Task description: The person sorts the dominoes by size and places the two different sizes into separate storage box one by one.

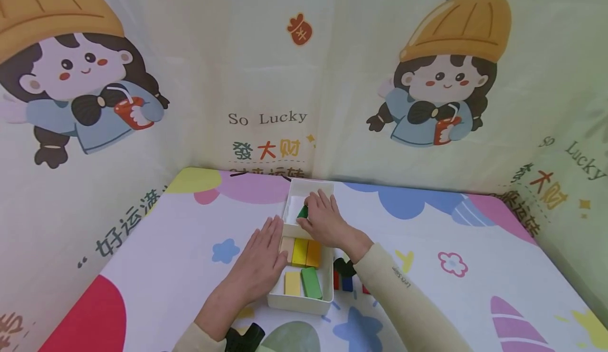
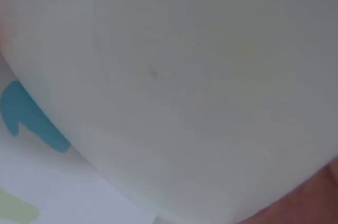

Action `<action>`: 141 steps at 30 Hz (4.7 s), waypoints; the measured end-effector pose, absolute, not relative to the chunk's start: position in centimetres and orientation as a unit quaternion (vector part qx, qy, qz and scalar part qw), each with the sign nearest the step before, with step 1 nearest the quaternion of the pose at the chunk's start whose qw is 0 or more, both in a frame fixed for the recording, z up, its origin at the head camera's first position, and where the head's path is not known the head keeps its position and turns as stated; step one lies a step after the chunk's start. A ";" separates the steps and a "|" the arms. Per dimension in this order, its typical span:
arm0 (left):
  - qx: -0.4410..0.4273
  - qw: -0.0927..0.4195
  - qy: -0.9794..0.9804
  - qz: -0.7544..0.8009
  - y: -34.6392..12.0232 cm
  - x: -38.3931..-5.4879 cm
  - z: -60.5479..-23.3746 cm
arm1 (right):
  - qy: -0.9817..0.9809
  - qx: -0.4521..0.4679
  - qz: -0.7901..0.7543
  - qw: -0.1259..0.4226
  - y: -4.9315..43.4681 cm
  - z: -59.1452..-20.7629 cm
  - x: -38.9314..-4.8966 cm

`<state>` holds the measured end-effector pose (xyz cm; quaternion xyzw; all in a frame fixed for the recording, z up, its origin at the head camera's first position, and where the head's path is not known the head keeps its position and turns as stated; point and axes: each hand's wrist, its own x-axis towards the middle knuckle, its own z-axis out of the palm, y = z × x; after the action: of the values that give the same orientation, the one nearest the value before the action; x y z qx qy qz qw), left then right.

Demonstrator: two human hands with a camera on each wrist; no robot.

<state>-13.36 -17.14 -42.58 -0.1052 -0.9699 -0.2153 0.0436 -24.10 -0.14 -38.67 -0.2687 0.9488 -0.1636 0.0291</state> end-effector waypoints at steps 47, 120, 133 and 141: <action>-0.116 0.049 -0.969 -0.214 -17.0 -13.3 -42.3 | 0.919 -0.331 -0.110 0.183 -3.0 -36.1 -27.8; -0.109 0.047 -0.968 -0.220 -17.1 -13.0 -42.2 | 0.900 -0.160 -0.399 0.068 12.5 -42.0 -17.2; -0.110 0.048 -0.968 -0.222 -17.0 -13.2 -42.6 | 0.902 -0.193 -0.361 0.139 14.2 -42.5 -17.2; -0.111 0.049 -0.968 -0.220 -17.1 -13.2 -42.6 | 0.883 -0.247 -0.361 0.170 14.4 -42.6 -17.0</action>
<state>-13.18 -17.12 -42.64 -0.1109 -0.9679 -0.2201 0.0489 -17.00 14.39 -42.58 -0.2470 0.8832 -0.3608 0.1698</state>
